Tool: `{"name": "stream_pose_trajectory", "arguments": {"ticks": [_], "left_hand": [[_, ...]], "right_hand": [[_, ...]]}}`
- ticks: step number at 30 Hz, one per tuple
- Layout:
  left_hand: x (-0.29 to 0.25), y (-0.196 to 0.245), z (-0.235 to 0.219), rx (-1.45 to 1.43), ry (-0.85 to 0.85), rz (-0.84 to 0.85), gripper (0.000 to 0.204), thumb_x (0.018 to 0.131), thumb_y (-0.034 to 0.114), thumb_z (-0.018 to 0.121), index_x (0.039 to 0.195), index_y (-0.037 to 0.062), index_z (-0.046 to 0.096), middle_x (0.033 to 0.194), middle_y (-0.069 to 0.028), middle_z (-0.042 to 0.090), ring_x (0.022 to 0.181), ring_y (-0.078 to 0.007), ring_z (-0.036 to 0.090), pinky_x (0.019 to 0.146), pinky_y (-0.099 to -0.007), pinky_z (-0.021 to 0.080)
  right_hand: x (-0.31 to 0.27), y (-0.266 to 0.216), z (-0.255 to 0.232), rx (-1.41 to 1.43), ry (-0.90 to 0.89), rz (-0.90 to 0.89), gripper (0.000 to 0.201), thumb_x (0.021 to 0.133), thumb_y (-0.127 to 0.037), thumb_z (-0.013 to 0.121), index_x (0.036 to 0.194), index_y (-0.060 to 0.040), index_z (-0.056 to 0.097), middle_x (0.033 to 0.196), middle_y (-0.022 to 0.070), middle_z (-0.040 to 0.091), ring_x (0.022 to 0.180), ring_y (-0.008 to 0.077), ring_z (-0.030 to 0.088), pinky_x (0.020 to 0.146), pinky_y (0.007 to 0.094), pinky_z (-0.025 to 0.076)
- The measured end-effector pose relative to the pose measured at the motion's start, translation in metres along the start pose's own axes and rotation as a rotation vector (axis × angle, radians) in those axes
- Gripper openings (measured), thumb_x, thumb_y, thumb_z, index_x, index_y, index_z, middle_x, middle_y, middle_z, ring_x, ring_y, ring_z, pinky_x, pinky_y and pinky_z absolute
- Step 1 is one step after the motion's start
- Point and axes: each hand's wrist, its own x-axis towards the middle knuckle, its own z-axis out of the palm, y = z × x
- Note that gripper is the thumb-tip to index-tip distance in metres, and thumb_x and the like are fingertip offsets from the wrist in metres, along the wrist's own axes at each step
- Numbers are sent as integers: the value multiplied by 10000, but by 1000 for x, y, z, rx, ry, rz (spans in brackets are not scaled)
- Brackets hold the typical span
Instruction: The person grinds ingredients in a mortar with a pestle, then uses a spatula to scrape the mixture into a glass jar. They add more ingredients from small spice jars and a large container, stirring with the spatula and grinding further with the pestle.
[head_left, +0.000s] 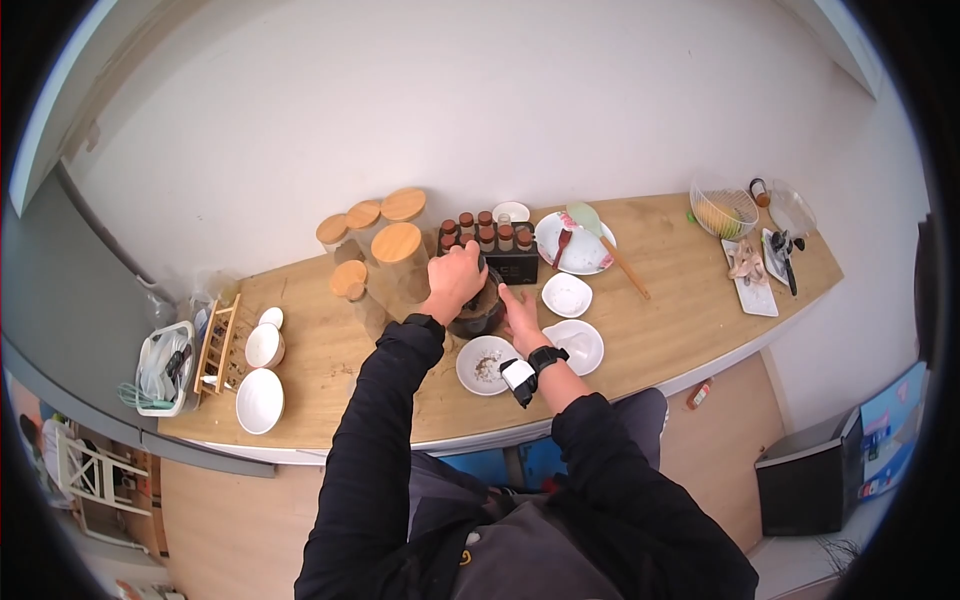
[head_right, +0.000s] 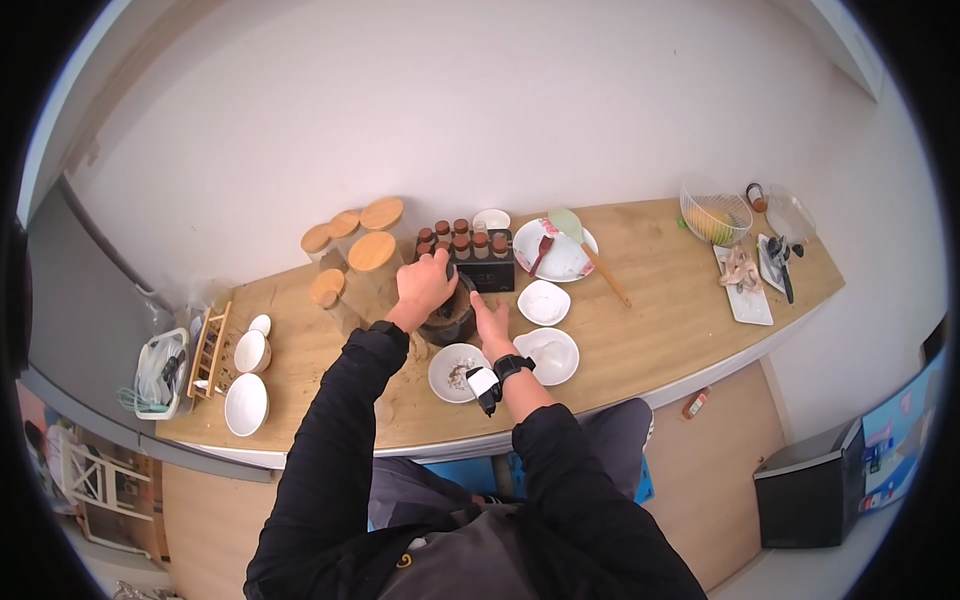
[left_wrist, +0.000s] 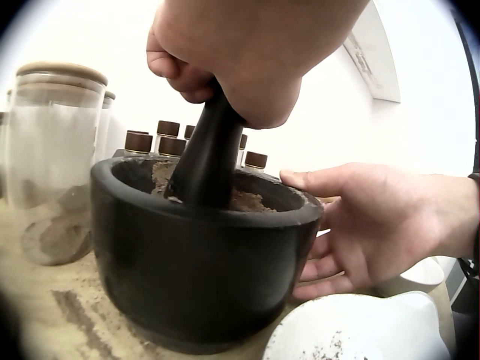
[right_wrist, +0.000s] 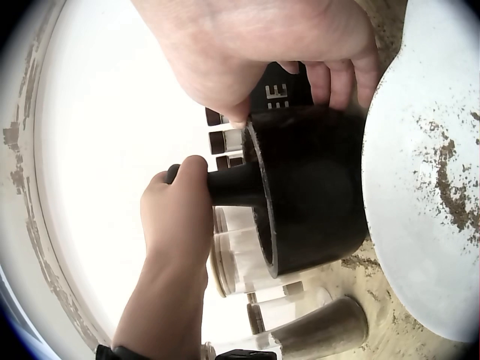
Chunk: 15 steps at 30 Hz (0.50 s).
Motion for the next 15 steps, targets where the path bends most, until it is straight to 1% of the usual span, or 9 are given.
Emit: {"name": "stream_pose_trajectory", "arguments": {"ticks": [3,6,7,10,14,15], "left_hand": [[-8,4,-3,-11,-17,80,301,784,352,628,924,98,549,804,-133,642,753,-306,658,621,-424,509],[-9,-13,-9,-121,-146,106,300,796,364,597,944,107,550,839,-130,651,797,-315,654,651,-437,511],[-7,-17,-15,-109,-231,66,310,806,374,574,967,111,549,867,-122,658,823,-322,651,674,-442,512],[-1,-28,-15,-42,-268,62,309,815,374,570,975,111,550,863,-127,653,813,-318,652,666,-449,508],[1,-16,-4,-23,-104,53,289,823,366,570,949,107,546,851,-125,641,777,-307,648,641,-441,504],[1,-13,-2,-43,-86,78,287,819,363,574,943,107,545,847,-122,640,773,-307,647,640,-439,505]], "right_hand": [[9,4,1,-12,-5,-25,926,799,-462,683,1454,-43,179,1462,195,267,1312,325,337,1014,468,340],[0,0,0,31,-6,6,926,799,-459,684,1451,-33,184,1456,206,274,1311,320,340,1019,457,339],[-3,-1,1,29,-6,10,922,800,-456,683,1451,-33,186,1456,206,275,1312,319,339,1020,457,338],[-3,-4,0,14,-1,10,912,806,-449,680,1449,-28,189,1457,206,277,1315,313,336,1026,449,334],[6,2,0,-11,14,-13,907,813,-441,676,1444,-5,190,1457,207,276,1320,304,333,1042,416,321],[7,3,1,-15,14,-19,906,815,-438,675,1442,2,191,1458,207,275,1321,301,331,1046,407,317]]}}
